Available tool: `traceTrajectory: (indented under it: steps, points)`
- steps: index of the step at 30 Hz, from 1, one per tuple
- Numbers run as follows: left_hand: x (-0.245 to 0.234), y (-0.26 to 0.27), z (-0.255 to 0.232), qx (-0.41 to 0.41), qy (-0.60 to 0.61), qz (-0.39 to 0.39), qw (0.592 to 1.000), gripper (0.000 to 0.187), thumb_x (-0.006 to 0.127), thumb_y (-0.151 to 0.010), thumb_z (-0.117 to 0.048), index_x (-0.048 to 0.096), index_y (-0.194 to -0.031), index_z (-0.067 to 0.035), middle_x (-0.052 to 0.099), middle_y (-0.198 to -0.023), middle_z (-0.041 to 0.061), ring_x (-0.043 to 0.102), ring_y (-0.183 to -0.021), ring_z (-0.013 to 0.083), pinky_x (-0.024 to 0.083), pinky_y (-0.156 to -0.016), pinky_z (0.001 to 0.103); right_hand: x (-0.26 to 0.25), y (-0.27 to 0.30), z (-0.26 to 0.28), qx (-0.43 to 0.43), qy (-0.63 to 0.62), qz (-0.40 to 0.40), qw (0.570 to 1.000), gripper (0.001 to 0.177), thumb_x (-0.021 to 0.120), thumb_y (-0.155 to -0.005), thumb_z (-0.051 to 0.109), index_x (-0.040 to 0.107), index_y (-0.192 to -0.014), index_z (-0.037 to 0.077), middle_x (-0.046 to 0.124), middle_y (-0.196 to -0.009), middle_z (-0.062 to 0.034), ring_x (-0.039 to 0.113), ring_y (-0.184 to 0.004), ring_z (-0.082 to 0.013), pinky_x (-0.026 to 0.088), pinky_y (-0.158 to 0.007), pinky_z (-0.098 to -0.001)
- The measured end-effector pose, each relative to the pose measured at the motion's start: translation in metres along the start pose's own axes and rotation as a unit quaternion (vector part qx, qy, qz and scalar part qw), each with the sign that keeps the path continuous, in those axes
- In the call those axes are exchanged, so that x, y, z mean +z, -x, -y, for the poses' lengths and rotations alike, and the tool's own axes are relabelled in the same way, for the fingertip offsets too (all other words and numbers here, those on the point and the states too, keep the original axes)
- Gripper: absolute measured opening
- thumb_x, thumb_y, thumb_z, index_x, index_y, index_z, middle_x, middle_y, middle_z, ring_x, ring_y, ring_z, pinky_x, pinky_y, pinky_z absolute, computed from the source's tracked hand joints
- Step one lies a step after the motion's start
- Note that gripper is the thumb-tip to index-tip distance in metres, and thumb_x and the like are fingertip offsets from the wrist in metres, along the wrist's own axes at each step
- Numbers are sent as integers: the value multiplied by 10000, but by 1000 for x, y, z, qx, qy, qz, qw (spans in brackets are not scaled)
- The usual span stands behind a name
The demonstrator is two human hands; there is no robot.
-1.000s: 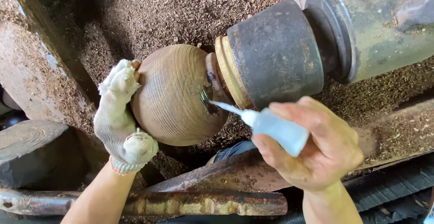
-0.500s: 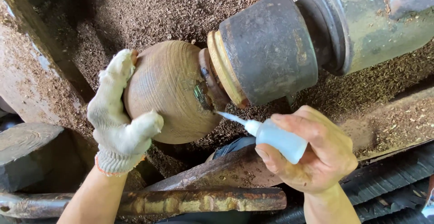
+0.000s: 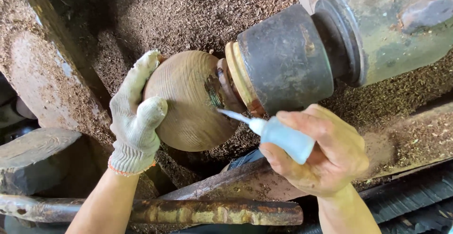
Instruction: The person applies liquid from a squeeze bottle onto a spinning wooden ball mounted on a lathe, rubs sawdust over the wet surface, then uses a chisel against the tool rest to shape the spinning workpiece into a vase-like form with a narrow neck.
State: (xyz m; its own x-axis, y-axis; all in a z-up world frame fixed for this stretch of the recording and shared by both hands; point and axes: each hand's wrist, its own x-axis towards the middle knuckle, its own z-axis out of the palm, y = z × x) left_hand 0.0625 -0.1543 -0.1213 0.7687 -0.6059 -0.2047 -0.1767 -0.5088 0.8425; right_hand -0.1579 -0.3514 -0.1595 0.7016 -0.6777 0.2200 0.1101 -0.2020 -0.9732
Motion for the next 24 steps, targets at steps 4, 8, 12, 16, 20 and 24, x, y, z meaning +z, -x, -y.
traceTrajectory:
  steps: [4, 8, 12, 16, 20, 24]
  points:
    - [-2, 1, 1, 7, -13, -1, 1000, 892, 693, -910, -571, 541, -1499, 82, 592, -1542, 178, 544, -1478, 277, 377, -1301, 403, 6, -13, 6, -44, 34, 6, 998, 350, 837, -923, 178, 659, -1163, -5, 717, -901, -83, 652, -655, -131, 481, -561, -240]
    - [-3, 1, 2, 4, -7, 2, 1000, 900, 704, -906, -579, 538, -1497, 79, 585, -1543, 186, 541, -1473, 281, 383, -1291, 406, 1, -1, 7, -41, 49, 20, 998, 332, 831, -912, 173, 661, -1138, -2, 713, -864, -66, 651, -681, -139, 481, -542, -244]
    - [-2, 1, 2, 10, -7, 0, 1000, 908, 700, -915, -600, 535, -1505, 70, 583, -1553, 183, 547, -1476, 278, 397, -1292, 410, -4, 9, 6, -21, 41, 8, 999, 304, 813, -958, 193, 668, -1165, 23, 721, -881, -73, 657, -669, -118, 487, -566, -225]
    - [-1, 2, 3, 13, -14, -1, 1000, 909, 697, -916, -608, 552, -1505, 69, 598, -1522, 181, 558, -1450, 273, 401, -1300, 412, -2, 0, 6, -19, 47, -5, 999, 309, 813, -908, 191, 675, -1098, -9, 715, -862, -82, 634, -667, -133, 453, -520, -235]
    - [-2, 3, 3, 8, 6, -5, 1000, 902, 719, -914, -580, 545, -1508, 76, 585, -1529, 187, 544, -1458, 279, 383, -1308, 416, -6, 10, 4, -19, 50, 10, 999, 308, 823, -898, 198, 673, -1073, -6, 713, -828, -69, 635, -646, -125, 451, -517, -241]
    - [-1, 4, 5, 5, 15, -7, 1000, 883, 718, -914, -549, 539, -1514, 75, 585, -1533, 188, 547, -1460, 278, 386, -1313, 415, -9, 17, 6, 4, 52, 14, 999, 316, 825, -945, 212, 672, -1140, 17, 713, -855, -77, 639, -661, -120, 469, -565, -230]
